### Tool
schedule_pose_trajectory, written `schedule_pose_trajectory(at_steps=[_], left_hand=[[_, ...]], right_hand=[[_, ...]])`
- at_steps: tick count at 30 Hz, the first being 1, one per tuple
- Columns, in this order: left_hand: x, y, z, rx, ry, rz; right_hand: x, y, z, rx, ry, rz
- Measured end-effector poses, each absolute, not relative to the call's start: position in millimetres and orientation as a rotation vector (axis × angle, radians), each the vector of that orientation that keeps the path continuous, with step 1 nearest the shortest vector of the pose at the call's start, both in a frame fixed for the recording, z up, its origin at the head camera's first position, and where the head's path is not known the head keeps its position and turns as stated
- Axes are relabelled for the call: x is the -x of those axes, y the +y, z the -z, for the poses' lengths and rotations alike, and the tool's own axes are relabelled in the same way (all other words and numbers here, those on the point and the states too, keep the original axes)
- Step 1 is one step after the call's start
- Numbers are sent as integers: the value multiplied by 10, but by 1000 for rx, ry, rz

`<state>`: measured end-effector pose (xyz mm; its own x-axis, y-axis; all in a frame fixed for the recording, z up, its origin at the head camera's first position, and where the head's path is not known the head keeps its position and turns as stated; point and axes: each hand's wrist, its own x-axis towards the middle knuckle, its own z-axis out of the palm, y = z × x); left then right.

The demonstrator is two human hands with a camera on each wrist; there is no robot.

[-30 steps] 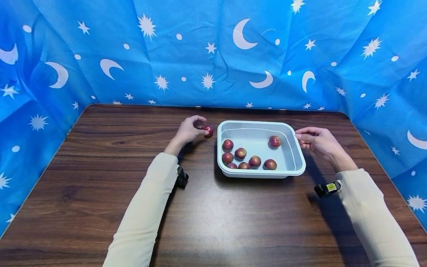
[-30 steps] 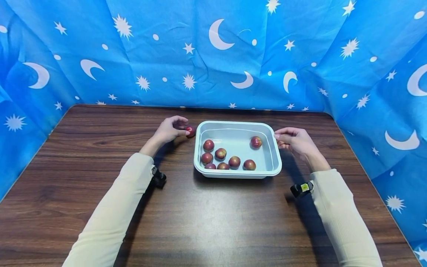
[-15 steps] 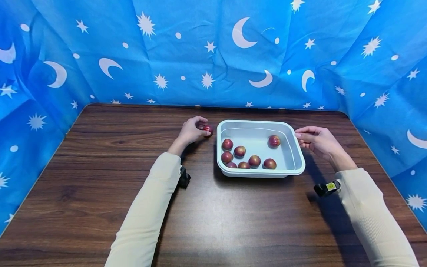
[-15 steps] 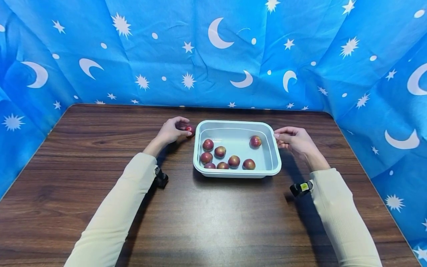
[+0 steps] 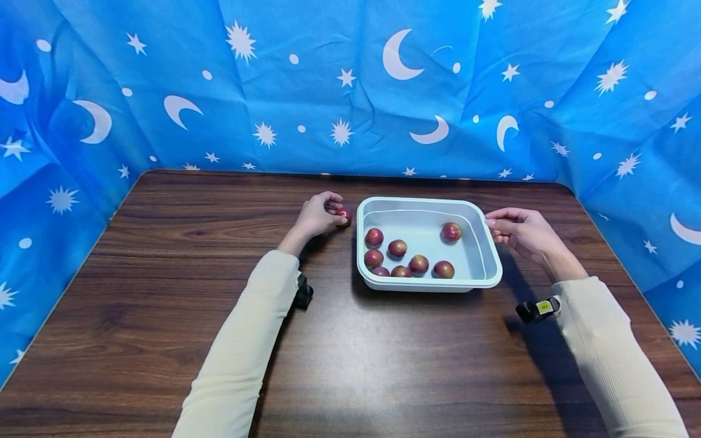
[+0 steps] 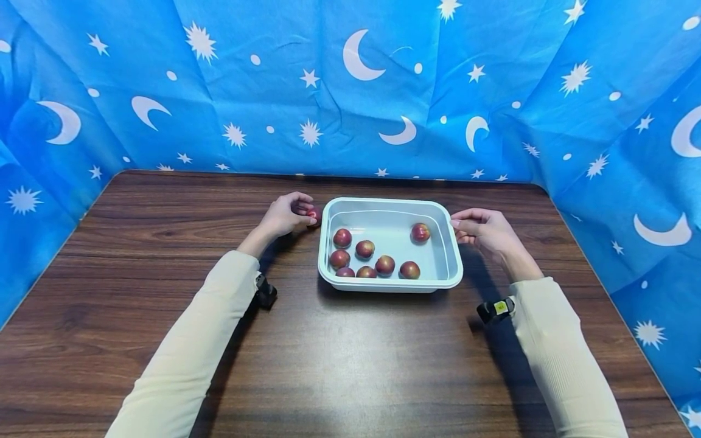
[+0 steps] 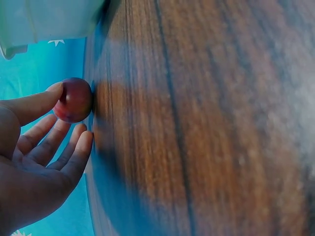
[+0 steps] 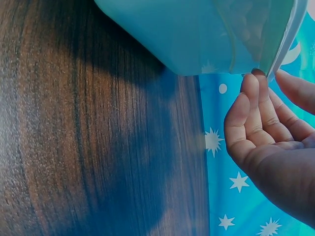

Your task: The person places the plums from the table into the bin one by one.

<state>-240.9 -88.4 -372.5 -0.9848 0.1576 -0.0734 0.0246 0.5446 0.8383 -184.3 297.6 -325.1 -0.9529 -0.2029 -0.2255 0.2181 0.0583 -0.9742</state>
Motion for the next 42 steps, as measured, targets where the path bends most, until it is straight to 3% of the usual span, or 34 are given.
schedule_pose_trajectory(at_steps=[25,42], left_hand=[[2370,-969,3700,-76,2596,-1422],[2359,-937,3701,-242,2580,-1424]], right_hand=[[1836,2973,3257,-31,2036,1970],[1850,2982,3283,14,1965,2034]])
